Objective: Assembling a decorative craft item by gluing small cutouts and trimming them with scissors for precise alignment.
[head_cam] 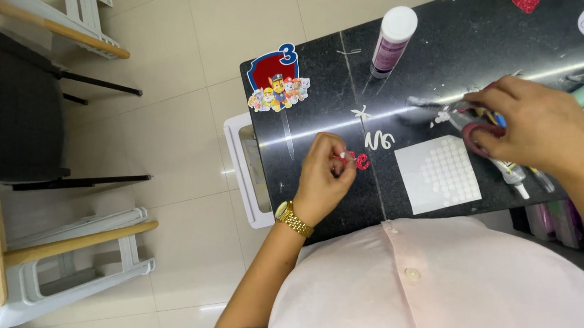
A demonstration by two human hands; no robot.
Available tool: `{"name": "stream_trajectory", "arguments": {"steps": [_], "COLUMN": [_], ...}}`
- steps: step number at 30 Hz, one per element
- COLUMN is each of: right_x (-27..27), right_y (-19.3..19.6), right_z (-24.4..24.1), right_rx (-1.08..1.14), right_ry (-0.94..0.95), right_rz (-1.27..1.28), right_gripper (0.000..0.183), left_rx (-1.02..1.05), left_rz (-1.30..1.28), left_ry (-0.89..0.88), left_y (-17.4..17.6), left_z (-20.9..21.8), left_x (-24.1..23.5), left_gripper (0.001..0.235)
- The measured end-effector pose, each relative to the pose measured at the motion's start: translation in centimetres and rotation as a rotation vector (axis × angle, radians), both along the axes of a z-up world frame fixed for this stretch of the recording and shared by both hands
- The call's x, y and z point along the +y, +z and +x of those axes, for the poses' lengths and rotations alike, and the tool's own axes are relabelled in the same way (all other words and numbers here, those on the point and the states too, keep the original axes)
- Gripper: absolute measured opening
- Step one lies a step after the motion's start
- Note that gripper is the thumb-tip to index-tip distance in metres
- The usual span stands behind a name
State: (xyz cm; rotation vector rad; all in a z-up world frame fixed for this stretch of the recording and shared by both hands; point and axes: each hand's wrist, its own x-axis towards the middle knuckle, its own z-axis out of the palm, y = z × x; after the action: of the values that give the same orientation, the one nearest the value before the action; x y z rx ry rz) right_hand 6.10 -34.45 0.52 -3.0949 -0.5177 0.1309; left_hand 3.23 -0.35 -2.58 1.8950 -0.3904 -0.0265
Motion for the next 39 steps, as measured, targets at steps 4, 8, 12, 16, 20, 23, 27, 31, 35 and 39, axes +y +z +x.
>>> {"name": "stream_trajectory", "arguments": {"steps": [4, 8, 12, 16, 20, 23, 27, 31, 35, 39], "right_x": [-1.4, 1.5, 3.5, 4.1, 4.9, 5.0, 5.0, 5.2, 5.1, 5.5], "right_y": [-2.8, -2.4, -2.5, -2.6, -1.8, -1.9, -1.5, -1.1, -1.0, 0.1], "right_z": [0.9, 0.6, 0.7, 1.3, 1.6, 1.8, 2.0, 2.1, 2.0, 1.9], "right_rx": [-0.206, -0.095, -0.054, 0.000, 0.109, 0.243, 0.357, 0.439, 0.515, 0.552], "right_ry": [0.072, 0.142, 0.222, 0.240, 0.211, 0.165, 0.163, 0.140, 0.122, 0.098], "right_rz": [0.048, 0.225, 0.356, 0.377, 0.384, 0.403, 0.487, 0.503, 0.549, 0.460], "right_gripper": [0.058, 0.056, 0.053, 0.056, 0.058, 0.059, 0.062, 0.060, 0.059, 0.061], "left_rx": [0.092, 0.087, -0.194, -0.216, -0.376, -0.369, -0.385, -0.298, -0.318, -0.280], "left_rz": [-0.133, -0.106, -0.028, 0.024, 0.051, 0.173, 0.209, 0.229, 0.174, 0.074], "left_ry": [0.229, 0.307, 0.195, 0.033, -0.119, -0.223, -0.271, -0.324, -0.332, -0.321], "left_y": [-1.4, -1.2, -0.5, -0.5, -1.1, -1.6, -1.3, -1.0, 0.1, 0.6], "left_z": [0.8, 1.8, 2.8, 2.9, 3.1, 3.2, 3.0, 2.7, 2.6, 2.4], "left_x": [-0.7, -1.1, -0.7, -0.3, 0.1, 0.9, 1.4, 1.7, 1.7, 1.3], "left_gripper": [0.013, 0.019, 0.017, 0.034, 0.034, 0.048, 0.043, 0.035, 0.026, 0.026]}}
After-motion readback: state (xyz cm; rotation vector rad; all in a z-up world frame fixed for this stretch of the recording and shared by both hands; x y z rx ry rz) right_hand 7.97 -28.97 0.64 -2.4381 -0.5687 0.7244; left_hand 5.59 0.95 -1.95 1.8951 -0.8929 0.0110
